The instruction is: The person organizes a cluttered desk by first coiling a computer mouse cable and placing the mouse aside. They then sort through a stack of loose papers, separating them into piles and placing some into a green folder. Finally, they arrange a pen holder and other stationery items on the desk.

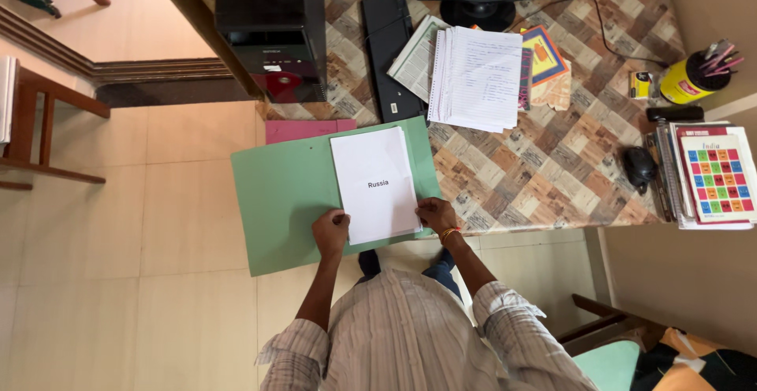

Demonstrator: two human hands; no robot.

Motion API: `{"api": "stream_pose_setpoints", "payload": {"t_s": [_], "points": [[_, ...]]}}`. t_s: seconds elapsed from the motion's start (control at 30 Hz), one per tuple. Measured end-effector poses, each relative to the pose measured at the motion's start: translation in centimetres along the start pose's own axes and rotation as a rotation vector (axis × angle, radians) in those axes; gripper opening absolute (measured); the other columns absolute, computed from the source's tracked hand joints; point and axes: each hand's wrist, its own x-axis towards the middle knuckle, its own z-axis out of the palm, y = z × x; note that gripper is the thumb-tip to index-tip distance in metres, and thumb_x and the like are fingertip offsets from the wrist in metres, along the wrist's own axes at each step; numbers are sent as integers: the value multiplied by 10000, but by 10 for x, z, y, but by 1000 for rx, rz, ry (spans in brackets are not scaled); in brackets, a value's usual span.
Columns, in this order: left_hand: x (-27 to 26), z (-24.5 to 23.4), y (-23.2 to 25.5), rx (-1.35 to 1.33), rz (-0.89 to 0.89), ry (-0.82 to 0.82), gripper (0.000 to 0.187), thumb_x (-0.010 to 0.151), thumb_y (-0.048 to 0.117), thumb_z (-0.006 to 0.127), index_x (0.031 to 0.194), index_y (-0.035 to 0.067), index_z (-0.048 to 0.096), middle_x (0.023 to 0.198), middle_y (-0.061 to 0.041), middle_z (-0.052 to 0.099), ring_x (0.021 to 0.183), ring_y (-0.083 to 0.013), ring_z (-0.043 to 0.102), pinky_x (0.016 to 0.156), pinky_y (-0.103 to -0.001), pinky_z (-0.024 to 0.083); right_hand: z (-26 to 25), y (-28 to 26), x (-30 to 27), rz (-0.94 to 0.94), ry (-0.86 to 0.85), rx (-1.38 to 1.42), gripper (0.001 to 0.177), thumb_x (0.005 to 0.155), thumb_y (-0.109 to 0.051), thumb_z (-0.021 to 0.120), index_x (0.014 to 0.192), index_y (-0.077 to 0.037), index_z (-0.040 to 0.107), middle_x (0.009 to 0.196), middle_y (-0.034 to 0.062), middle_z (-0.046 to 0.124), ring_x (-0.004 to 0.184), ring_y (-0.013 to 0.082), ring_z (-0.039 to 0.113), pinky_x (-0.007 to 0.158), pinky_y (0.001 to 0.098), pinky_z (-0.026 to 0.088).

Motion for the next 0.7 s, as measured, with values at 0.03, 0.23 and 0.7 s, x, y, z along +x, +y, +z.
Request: {"api": "stream_pose_setpoints", "payload": {"t_s": [0.03,0.23,0.7], "points": [[0,0,0,2,8,-7,175,764,96,831,904,1,785,748,-132,754,632,-225,724,627,-337,567,-3,0,0,10,-7,7,177,853,-43,775,1001,39,722,801,68,734,616,123,653,538,269,548],[9,-10,8,79,18,10,215,750,121,854,906,0,771,779,-132,754,671,-236,727,649,-342,565,-30,-4,6,49,-5,-148,167,817,-62,775,973,-11,743,779,64,757,614,115,693,552,252,558],[71,143,134,-73,206,-248,426,853,162,784,1256,62,687,1199,-155,725,913,-251,750,834,-343,611,-197,-92,111,-419,519,-542,342,779,-182,843,1082,-65,737,978,120,779,830,229,756,751,361,597]]}}
